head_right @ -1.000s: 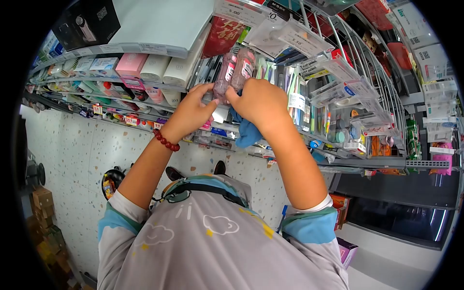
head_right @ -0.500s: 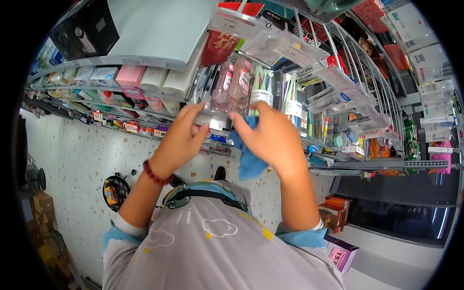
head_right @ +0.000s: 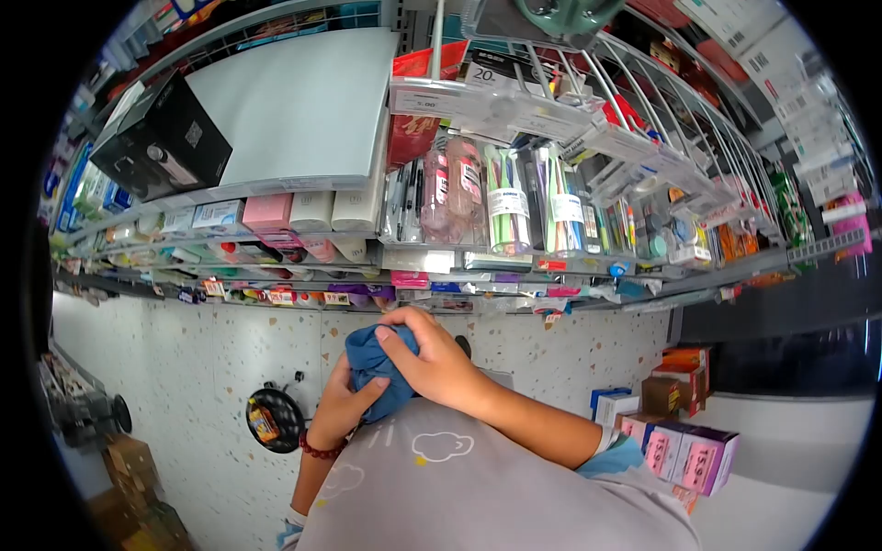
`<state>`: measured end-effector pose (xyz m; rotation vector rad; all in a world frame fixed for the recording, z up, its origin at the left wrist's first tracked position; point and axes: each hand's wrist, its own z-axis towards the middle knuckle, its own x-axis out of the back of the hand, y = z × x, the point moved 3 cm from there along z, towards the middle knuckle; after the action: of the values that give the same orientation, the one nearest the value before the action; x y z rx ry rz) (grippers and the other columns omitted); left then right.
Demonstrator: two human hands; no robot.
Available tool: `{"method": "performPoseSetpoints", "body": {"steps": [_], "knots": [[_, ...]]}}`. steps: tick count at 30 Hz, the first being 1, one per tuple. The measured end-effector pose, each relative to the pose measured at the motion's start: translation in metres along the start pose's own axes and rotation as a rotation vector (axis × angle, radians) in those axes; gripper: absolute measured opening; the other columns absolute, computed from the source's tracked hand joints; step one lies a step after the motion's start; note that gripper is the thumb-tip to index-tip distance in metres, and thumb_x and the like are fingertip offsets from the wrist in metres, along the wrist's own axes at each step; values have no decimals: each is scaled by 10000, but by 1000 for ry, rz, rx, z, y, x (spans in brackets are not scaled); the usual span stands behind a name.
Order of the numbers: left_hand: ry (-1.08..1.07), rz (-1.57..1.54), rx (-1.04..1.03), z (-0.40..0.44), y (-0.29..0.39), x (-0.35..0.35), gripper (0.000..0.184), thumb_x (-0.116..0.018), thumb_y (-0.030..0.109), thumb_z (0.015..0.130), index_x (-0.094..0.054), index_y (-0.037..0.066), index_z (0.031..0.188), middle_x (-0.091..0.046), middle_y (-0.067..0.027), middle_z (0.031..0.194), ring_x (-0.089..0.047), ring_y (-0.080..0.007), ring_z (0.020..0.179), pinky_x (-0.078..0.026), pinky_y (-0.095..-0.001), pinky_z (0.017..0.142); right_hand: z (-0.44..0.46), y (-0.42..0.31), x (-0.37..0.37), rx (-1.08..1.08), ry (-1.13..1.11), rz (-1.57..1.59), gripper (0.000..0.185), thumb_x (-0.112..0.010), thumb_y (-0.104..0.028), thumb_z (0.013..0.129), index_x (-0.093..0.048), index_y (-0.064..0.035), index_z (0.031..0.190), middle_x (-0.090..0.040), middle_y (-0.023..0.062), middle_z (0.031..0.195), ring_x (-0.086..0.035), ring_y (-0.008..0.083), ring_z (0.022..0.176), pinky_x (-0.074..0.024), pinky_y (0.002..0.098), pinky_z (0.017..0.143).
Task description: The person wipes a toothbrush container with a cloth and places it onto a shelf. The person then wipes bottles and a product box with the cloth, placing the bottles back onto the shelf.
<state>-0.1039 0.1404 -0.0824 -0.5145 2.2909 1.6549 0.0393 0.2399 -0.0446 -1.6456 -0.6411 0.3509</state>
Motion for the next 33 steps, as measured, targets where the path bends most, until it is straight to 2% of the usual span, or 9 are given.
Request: {"method": "performPoseSetpoints", "body": {"steps": [3, 5, 8, 10, 13, 16, 20, 31, 33], "knots": [[63, -13, -3, -15, 2, 24, 561, -681, 54, 937, -440, -2, 1441, -591, -89, 1304, -582, -162, 1175, -485, -339, 1018, 2, -10, -19, 35, -50, -151, 322, -588, -256, 1038, -568, -25, 1261, -614, 128, 1188, -590, 212, 1112, -469, 324, 968], [66, 2, 18, -23, 2, 35, 554, -683, 50, 935, -449, -1, 1434, -606, -83, 1274, -598, -167, 1151, -491, -335, 1004, 0, -12, -37, 10, -120, -146, 439, -640, -359, 992, -564, -8, 1244, -600, 196, 1204, -588, 301, 1148, -465, 365, 979], [-58, 236, 20, -22, -1, 51, 543, -679, 46, 937, -451, -6, 1427, -583, -99, 1308, -575, -167, 1196, -482, -332, 1011, -2, 21, -50, -75, -13, 65, 442, -695, -332, 959, -567, -13, 1237, -636, 135, 1091, -621, 208, 1013, -505, 331, 902], [-170, 433, -64, -8, 8, 58, 457, -648, 139, 980, -506, 12, 1396, -569, -67, 1249, -563, -150, 1105, -489, -298, 923, -8, 31, -48, -176, 104, 290, 355, -708, -247, 952, -578, -31, 1203, -653, 45, 993, -605, 106, 912, -521, 270, 823], [-152, 574, -141, 25, 28, 45, 420, -607, 254, 1024, -558, 35, 1379, -555, -37, 1122, -542, -131, 957, -482, -257, 818, -24, 52, -35, -238, 220, 454, 321, -703, -226, 955, -579, -37, 1183, -651, 31, 981, -605, 99, 895, -524, 261, 785], [31, 488, -63, 80, 26, 37, 489, -616, 257, 1022, -503, 23, 1437, -538, -56, 1150, -544, -117, 948, -496, -263, 811, -40, 73, -12, -246, 221, 285, 304, -691, -225, 964, -576, -38, 1174, -645, 19, 969, -597, 89, 877, -524, 257, 763], [167, 618, -201, 131, 20, 19, 599, -606, 274, 1024, -395, 14, 1520, -544, -87, 1285, -584, -155, 1034, -526, -298, 800, -48, 70, 17, -355, 197, 487, 354, -693, -266, 959, -569, -21, 1182, -646, 39, 979, -596, 114, 894, -518, 275, 796], [294, 665, -131, 144, 15, -7, 657, -617, 219, 1007, -305, 62, 1563, -527, -110, 1302, -619, -159, 973, -545, -289, 748, -63, 110, 56, -322, 71, 337, 278, -686, -258, 969, -586, -67, 1145, -621, 8, 1019, -577, 92, 957, -495, 264, 861], [318, 632, -149, 144, 14, -8, 654, -612, 209, 1007, -302, 58, 1563, -530, -106, 1293, -615, -152, 960, -545, -286, 740, -64, 108, 60, -342, 60, 402, 374, -679, -316, 966, -574, -24, 1175, -634, 50, 1002, -570, 106, 925, -488, 262, 829]]}}
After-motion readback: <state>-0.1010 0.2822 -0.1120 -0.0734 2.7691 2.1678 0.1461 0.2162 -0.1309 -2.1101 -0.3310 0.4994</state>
